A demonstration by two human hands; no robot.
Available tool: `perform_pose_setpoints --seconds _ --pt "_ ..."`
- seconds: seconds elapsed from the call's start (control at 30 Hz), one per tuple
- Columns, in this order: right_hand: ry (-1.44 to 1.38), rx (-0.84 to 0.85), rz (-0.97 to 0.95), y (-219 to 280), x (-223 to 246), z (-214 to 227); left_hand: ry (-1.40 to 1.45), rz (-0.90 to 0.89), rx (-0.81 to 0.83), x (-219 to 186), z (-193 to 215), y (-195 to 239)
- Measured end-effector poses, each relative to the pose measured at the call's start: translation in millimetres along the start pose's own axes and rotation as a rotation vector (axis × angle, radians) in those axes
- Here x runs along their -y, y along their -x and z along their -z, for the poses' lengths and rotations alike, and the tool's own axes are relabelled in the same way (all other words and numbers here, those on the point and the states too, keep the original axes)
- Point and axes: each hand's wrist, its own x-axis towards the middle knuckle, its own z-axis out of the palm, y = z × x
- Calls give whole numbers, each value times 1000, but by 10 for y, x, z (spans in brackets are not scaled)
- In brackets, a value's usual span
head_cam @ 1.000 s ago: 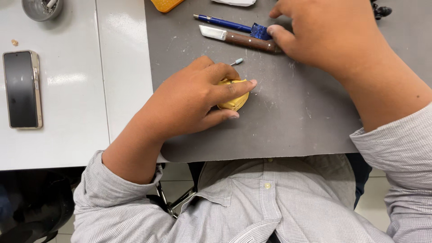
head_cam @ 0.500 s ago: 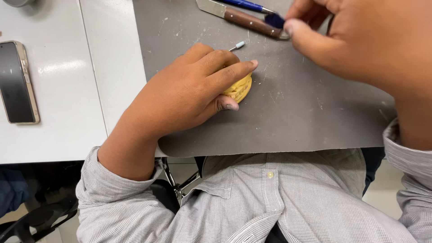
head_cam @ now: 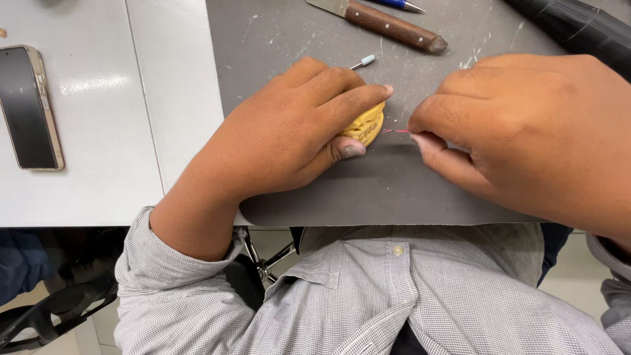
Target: The person handles a yellow dental prosthesis, separating and rejoining its halves. They use a rotary tool to grind a small tooth-like piece, then place it into the prosthesis. The person repeatedly checks the fit by closing the halves and uses a red strip to mark alignment.
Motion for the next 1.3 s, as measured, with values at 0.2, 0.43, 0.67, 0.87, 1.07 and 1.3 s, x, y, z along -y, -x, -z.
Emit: perform_pose_setpoints --seconds 0.2,0.43,0.67,0.87,1.07,1.3 --pt "49 28 -13 -9 11 15 10 -3 6 2 4 13" --pt "-5 1 9 7 38 32 30 -18 -1 5 0 47" --pt "-10 -43 79 9 48 30 54 10 1 -6 15 40" --pt "0 -93 194 8 15 9 76 24 -6 4 0 40" --pt "4 -70 226 3 8 -14 75 12 -30 10 -4 54" --pt "0 -65 230 -2 1 -15 88 21 -27 -1 -18 58"
